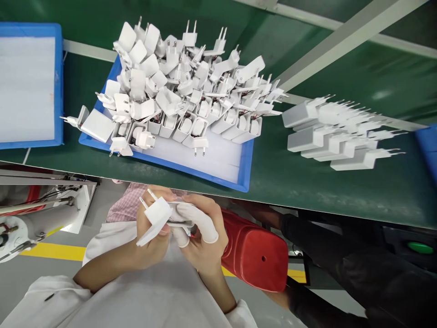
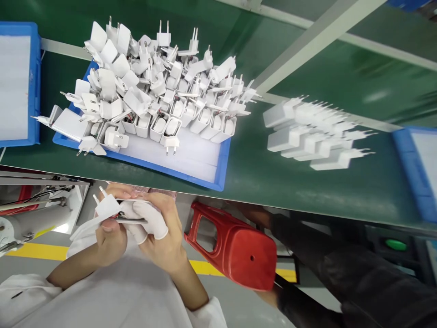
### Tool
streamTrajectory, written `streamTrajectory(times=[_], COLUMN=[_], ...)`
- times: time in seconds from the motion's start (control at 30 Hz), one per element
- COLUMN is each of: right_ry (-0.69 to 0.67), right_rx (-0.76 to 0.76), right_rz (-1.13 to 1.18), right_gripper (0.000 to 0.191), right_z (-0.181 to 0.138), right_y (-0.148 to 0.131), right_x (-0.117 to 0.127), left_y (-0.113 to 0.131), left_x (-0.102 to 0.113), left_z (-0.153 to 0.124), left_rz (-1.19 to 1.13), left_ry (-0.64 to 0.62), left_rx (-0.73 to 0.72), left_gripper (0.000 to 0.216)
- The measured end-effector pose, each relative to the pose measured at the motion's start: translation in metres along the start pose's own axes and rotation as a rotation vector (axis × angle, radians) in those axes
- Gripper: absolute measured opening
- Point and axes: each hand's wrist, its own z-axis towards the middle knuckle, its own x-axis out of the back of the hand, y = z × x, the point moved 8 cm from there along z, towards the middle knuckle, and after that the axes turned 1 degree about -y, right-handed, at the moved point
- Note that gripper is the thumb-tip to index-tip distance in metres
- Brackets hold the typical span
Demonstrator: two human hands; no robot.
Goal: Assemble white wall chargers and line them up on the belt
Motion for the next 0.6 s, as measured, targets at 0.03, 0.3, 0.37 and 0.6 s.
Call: streamTrajectory(times=[0.03,0.3,0.37,0.6], right_ry=[-0.009,0.086,0.141,0.105], right_rx=[0.009,-0.051,-0.041,-0.025], right_rz=[-0.010,0.055,0.033,0.020], right_gripper=[0.022,0.031,0.039,0.023], right_z=[-0.001,-0.012,-0.015,-0.009], right_y=[-0.001,0.014,0.015,0.015], right_x=[0.000,-0.003,0.000,-0.002], left_y=[0.003,0.020,0.025,0.028], left_x=[-0.002,-0.010,-0.010,-0.002], left_z=[0.001,0.014,0.014,0.013], left_rz=[0.006,0.041,0.039,0.211], left_ry=[-0.012,-0.025,0.000,0.083], left_rx=[-0.020,-0.105,-0.152,-0.158], left_gripper=[0.045,0.036,0.036,0.032])
